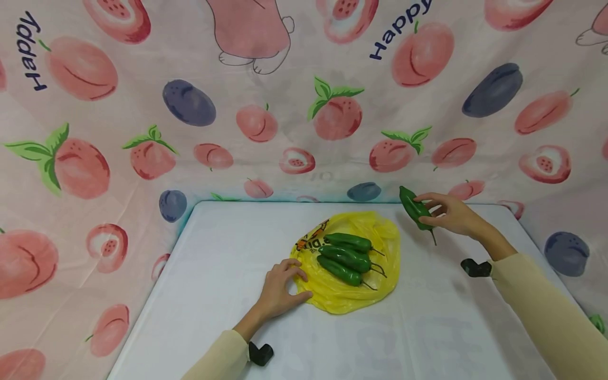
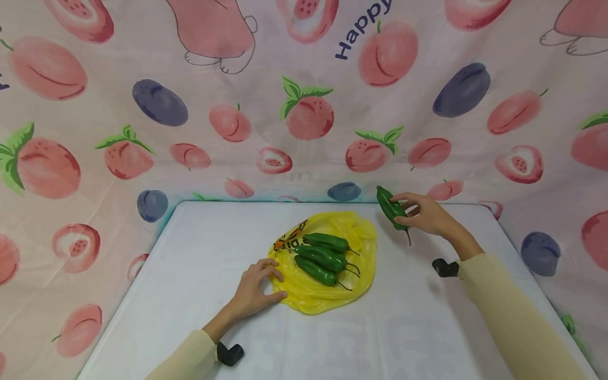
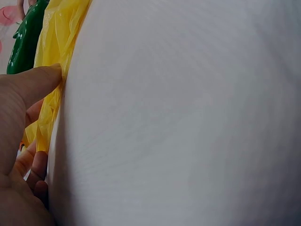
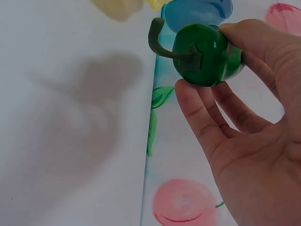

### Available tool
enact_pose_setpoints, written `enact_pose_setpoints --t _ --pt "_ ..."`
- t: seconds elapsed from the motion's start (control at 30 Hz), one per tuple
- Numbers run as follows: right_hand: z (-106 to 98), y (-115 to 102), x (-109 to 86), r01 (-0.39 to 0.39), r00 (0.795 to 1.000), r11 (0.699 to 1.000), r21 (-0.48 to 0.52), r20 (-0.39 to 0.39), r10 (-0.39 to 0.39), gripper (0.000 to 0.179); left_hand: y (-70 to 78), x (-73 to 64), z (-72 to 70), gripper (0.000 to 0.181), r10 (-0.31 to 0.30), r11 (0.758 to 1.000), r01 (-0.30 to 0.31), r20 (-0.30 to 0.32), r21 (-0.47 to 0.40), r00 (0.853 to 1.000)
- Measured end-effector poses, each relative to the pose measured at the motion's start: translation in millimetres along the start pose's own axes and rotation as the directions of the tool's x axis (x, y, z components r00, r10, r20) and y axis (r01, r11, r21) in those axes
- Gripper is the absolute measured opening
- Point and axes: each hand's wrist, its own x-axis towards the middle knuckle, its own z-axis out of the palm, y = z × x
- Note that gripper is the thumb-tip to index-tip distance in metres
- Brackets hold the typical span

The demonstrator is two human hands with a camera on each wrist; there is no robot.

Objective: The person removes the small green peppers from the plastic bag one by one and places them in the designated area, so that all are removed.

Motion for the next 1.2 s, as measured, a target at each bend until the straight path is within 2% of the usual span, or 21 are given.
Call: enact_pose_setpoints --t 0.3,0.53,0.77,1.2 --pt "4 8 -4.7 -0.03 1.0 0.999 0.018 -0.01 0.03 0.055 0.9 -0.5 1.0 0.028 0.006 1.0 -0.006 -0.006 0.0 1.0" --pt "10 22 -6.6 -0.124 0.992 0.99 0.072 0.001 0.124 0.06 1.8 -0.5 1.1 0.027 0.011 1.0 -0.011 -0.01 0.002 1.0" --pt "19 39 -7.6 -0.182 0.983 0.975 0.131 -0.006 0.185 0.065 0.8 -0.9 1.2 0.027 -0.003 1.0 0.003 -0.006 0.005 1.0" --pt "31 50 -6.1 -0.192 0.981 0.968 0.164 0.004 0.193 0.067 -0.1 -0.3 0.7 0.026 -0.021 1.0 0.021 0.002 -0.012 1.0"
